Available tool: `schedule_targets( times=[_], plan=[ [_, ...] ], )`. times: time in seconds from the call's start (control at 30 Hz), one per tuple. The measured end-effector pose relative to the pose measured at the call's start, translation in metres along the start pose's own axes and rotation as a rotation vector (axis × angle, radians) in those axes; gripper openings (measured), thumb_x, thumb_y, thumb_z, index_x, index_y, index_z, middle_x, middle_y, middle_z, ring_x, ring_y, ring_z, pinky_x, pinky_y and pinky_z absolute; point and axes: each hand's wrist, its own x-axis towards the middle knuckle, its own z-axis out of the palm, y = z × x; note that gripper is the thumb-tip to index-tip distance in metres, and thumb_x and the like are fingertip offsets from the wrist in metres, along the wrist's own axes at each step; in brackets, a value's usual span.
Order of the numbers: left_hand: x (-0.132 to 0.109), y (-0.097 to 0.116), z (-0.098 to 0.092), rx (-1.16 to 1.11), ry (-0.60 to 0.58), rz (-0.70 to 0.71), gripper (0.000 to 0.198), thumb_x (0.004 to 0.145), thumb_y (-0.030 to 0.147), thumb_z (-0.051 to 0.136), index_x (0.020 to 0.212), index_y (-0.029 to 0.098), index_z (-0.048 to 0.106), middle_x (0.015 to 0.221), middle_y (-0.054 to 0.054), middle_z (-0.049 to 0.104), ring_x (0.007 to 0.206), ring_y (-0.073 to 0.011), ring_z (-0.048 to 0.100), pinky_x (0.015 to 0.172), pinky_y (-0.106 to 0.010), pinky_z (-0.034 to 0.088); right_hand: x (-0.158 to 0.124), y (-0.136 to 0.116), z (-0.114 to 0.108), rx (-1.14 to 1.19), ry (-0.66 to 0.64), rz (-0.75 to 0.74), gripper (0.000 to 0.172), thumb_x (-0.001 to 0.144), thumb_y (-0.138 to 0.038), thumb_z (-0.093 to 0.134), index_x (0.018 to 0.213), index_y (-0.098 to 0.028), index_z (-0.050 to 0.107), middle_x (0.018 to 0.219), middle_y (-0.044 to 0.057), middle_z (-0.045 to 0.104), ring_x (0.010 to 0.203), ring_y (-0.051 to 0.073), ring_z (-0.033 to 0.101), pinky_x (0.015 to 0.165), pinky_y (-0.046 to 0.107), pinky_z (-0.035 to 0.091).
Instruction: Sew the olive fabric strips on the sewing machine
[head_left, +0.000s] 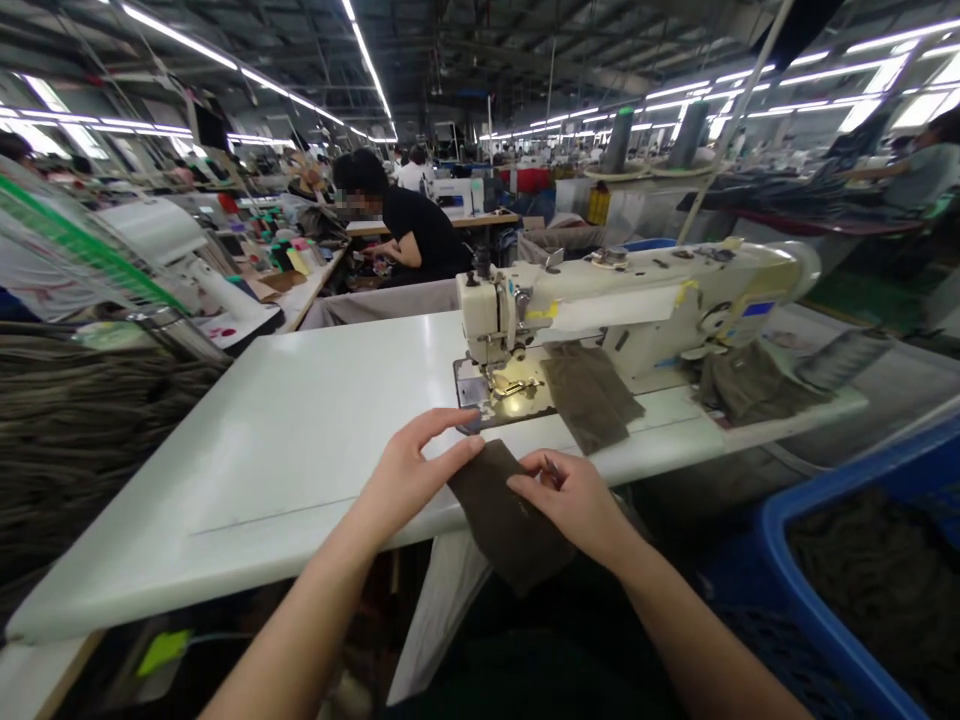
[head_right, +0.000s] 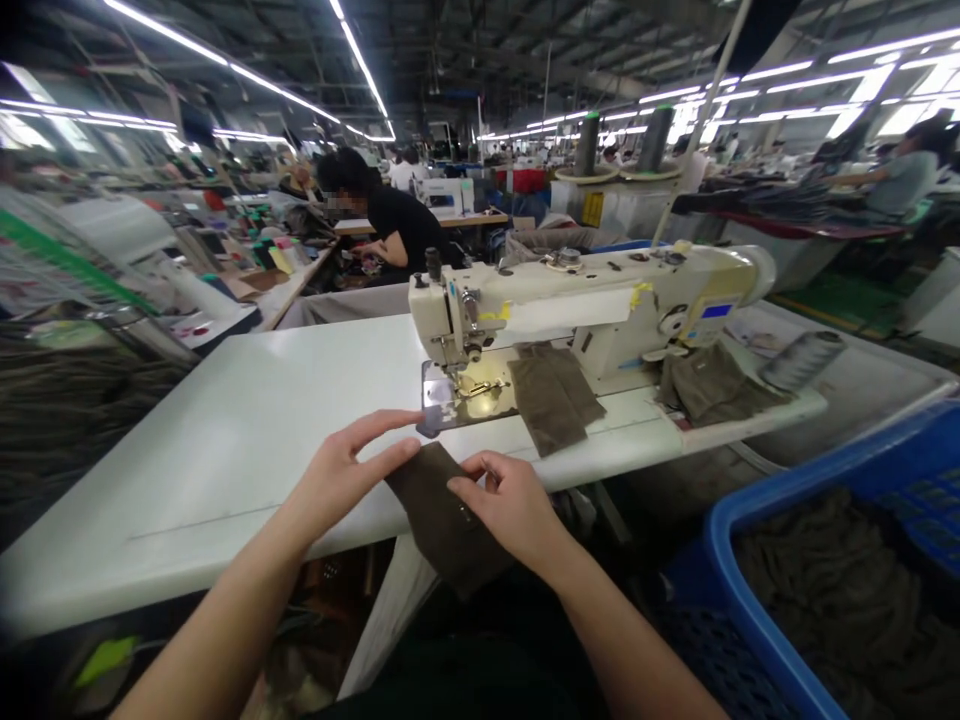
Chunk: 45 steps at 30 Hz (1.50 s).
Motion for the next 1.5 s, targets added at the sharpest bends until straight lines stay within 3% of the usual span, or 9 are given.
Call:
schedule_targets(
  times=[0.07, 0.13, 0.3, 0.57, 0.77, 0.97, 1.1, 1.27, 1.5],
  plan=[
    [0.012, 0.006, -0.004, 0.075, -0.165, 0.010, 0.031, 0.074, 0.048, 0.074, 0.090, 0.022, 0.080, 0.099, -0.006, 0.078, 0.100, -0.0278, 0.068, 0.095, -0.041, 0.052, 0.001, 0.000, 0.000, 0.004, -0.017, 0.000, 0.022, 0.078, -0.041, 0.068, 0.078, -0.019, 0.071, 0.058, -0.004, 0.057, 0.052, 0.011, 0.043, 0.050, 0.023, 0.035],
    [0.022, 0.008, -0.005, 0.050, -0.215, -0.039, 0.030, 0.076, 0.048, 0.071, 0.082, 0.020, 0.079, 0.082, -0.005, 0.076, 0.080, -0.0228, 0.067, 0.076, -0.034, 0.053, 0.002, 0.004, -0.001, 0.036, -0.009, 0.027, 0.025, 0.078, -0.043, 0.069, 0.081, -0.019, 0.072, 0.061, -0.003, 0.061, 0.054, 0.011, 0.048, 0.052, 0.024, 0.038],
    [0.043, 0.000, -0.015, -0.018, 0.043, -0.112, 0.028, 0.068, 0.046, 0.076, 0.077, 0.019, 0.076, 0.073, -0.002, 0.071, 0.066, -0.0159, 0.058, 0.058, -0.024, 0.043, -0.003, 0.021, -0.018, 0.108, -0.008, 0.092, 0.029, 0.080, -0.045, 0.070, 0.090, -0.018, 0.075, 0.089, 0.005, 0.076, 0.084, 0.019, 0.068, 0.078, 0.031, 0.052],
    [0.059, -0.014, -0.021, -0.097, 0.063, -0.207, 0.032, 0.062, 0.046, 0.079, 0.077, 0.017, 0.074, 0.070, -0.001, 0.069, 0.063, -0.0138, 0.054, 0.058, -0.023, 0.038, -0.015, 0.033, -0.027, 0.027, 0.067, 0.137, 0.025, 0.080, -0.041, 0.069, 0.088, -0.019, 0.076, 0.085, 0.003, 0.076, 0.076, 0.018, 0.066, 0.075, 0.031, 0.051],
    [0.074, -0.032, -0.024, -0.096, -0.141, -0.289, 0.039, 0.066, 0.053, 0.075, 0.080, 0.017, 0.072, 0.073, -0.004, 0.071, 0.064, -0.0171, 0.059, 0.059, -0.026, 0.043, -0.015, 0.041, -0.020, -0.011, 0.163, 0.101, 0.025, 0.081, -0.041, 0.066, 0.084, -0.018, 0.077, 0.076, 0.003, 0.073, 0.071, 0.018, 0.063, 0.069, 0.030, 0.049],
    [0.112, -0.063, 0.003, 0.302, -0.178, -0.059, 0.036, 0.073, 0.054, 0.065, 0.071, 0.018, 0.069, 0.065, -0.002, 0.067, 0.061, -0.0163, 0.055, 0.057, -0.027, 0.039, -0.021, 0.047, 0.000, 0.009, 0.096, 0.152, 0.024, 0.077, -0.042, 0.070, 0.072, -0.019, 0.070, 0.064, 0.000, 0.065, 0.060, 0.015, 0.056, 0.058, 0.027, 0.045],
    [0.130, -0.079, 0.017, 0.399, -0.189, 0.012, 0.030, 0.071, 0.045, 0.069, 0.058, 0.020, 0.060, 0.059, 0.000, 0.061, 0.059, -0.0155, 0.052, 0.058, -0.028, 0.036, -0.018, 0.047, 0.008, -0.066, 0.157, 0.156, 0.026, 0.078, -0.044, 0.068, 0.067, -0.020, 0.064, 0.057, -0.003, 0.055, 0.054, 0.014, 0.049, 0.053, 0.026, 0.040],
    [0.130, -0.081, 0.018, 0.496, -0.177, 0.095, 0.027, 0.077, 0.039, 0.064, 0.059, 0.020, 0.057, 0.063, 0.000, 0.059, 0.062, -0.0168, 0.051, 0.060, -0.029, 0.035, -0.012, 0.046, 0.015, -0.068, 0.246, 0.102, 0.019, 0.078, -0.040, 0.068, 0.075, -0.022, 0.063, 0.058, -0.005, 0.050, 0.052, 0.013, 0.046, 0.052, 0.025, 0.041],
    [0.132, -0.082, 0.016, 0.551, -0.214, 0.084, 0.014, 0.077, 0.029, 0.057, 0.068, 0.020, 0.063, 0.068, -0.001, 0.063, 0.066, -0.0177, 0.056, 0.064, -0.029, 0.040, -0.016, 0.058, 0.011, -0.171, 0.142, -0.075, 0.013, 0.084, -0.031, 0.068, 0.090, -0.021, 0.073, 0.056, -0.006, 0.048, 0.050, 0.012, 0.049, 0.052, 0.023, 0.042]
  ],
)
